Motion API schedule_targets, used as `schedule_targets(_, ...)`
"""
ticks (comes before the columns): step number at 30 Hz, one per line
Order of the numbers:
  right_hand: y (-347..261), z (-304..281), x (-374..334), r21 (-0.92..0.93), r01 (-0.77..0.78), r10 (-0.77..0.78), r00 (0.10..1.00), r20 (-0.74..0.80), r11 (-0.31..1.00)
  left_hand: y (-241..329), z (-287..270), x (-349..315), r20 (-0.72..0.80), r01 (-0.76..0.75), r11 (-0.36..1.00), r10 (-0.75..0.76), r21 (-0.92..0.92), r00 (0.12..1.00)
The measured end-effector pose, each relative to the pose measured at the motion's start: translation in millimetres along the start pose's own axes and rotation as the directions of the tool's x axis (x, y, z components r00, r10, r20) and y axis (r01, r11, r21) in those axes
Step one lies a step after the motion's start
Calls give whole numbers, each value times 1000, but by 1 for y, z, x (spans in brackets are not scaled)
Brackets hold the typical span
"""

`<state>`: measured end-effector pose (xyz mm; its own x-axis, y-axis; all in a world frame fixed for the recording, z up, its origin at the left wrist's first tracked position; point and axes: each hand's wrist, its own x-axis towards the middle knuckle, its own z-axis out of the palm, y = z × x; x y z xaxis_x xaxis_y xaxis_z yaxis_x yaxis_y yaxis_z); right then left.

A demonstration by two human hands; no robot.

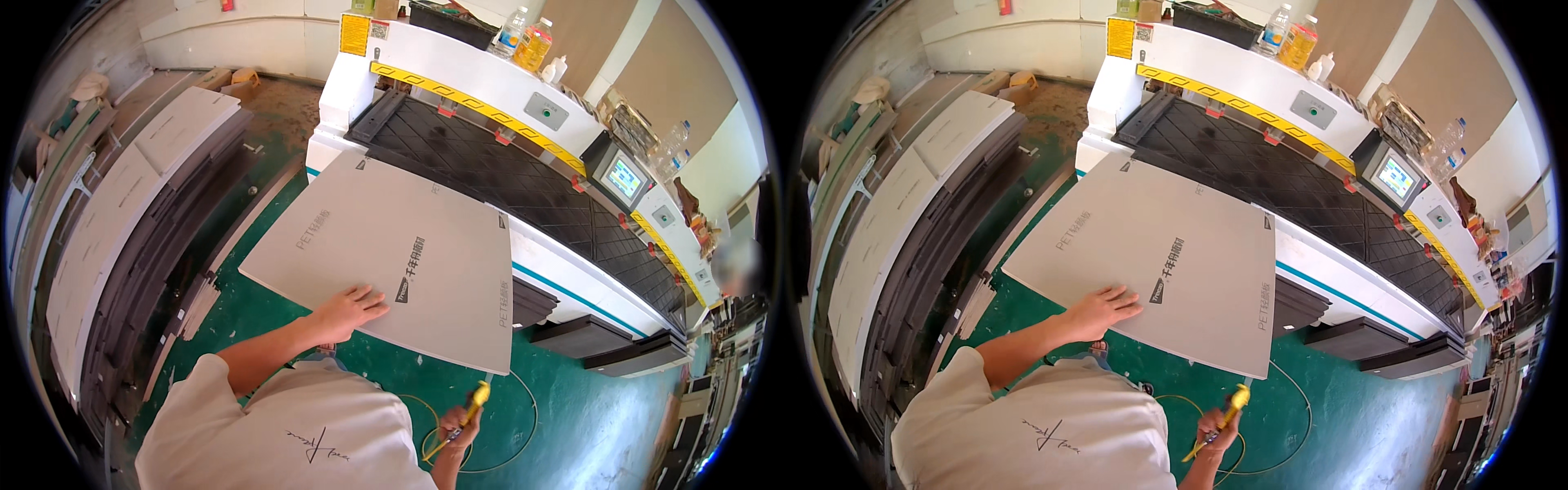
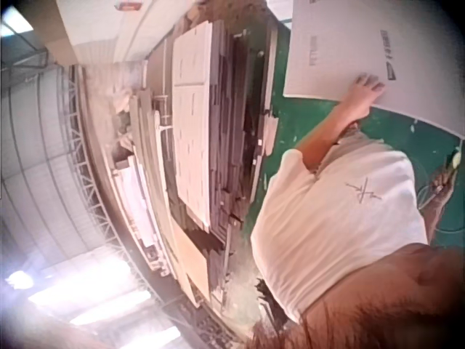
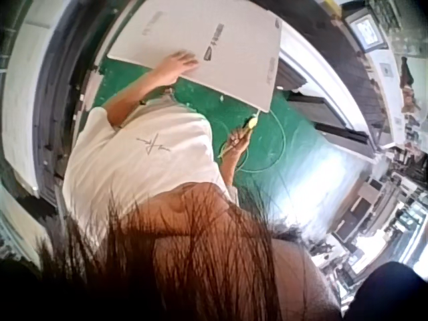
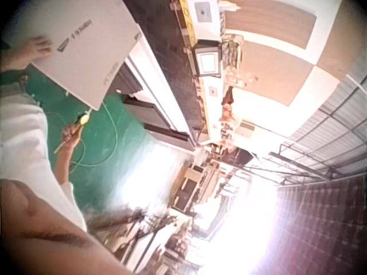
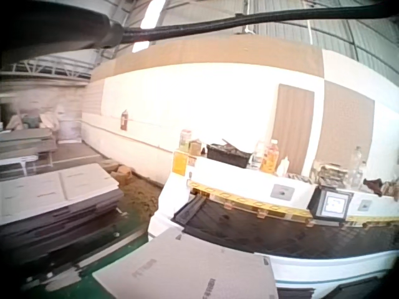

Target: The person repeatedly picks up large white panels from a stack, places them on a workbench, and wipes the surface with a yellow handheld tool. The person flips the panels to clean both sides and stacks the cleaned panels on the floor.

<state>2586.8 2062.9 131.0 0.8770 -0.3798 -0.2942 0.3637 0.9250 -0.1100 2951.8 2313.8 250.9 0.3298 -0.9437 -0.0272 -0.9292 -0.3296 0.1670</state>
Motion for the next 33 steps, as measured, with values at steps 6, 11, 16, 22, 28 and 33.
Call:
schedule_targets(6,24,10,-74,-528,-629,394,774,-495,571,-2,12,-4,-57,-9,999,12,52,998)
schedule_targets(11,21,-49,-74,-97,54,-74,975,-208,994,1,11,-1,-8,19,1000,-19,8,1000)
schedule_targets(16,27,-35,-94,-621,-506,43,794,-606,598,0,10,-3,-62,-9,999,12,45,998)
schedule_targets(22,-3,-32,-99,-495,153,-387,824,-414,855,-2,29,-10,-39,12,999,-10,50,999)
schedule_targets(28,13,-18,-92,-544,-322,38,883,-468,775,-1,40,-9,-58,-5,998,9,56,998)
schedule_targets(33,32,-14,-62,-623,-258,-53,899,-435,739,-3,46,-12,-61,-4,999,7,39,998)
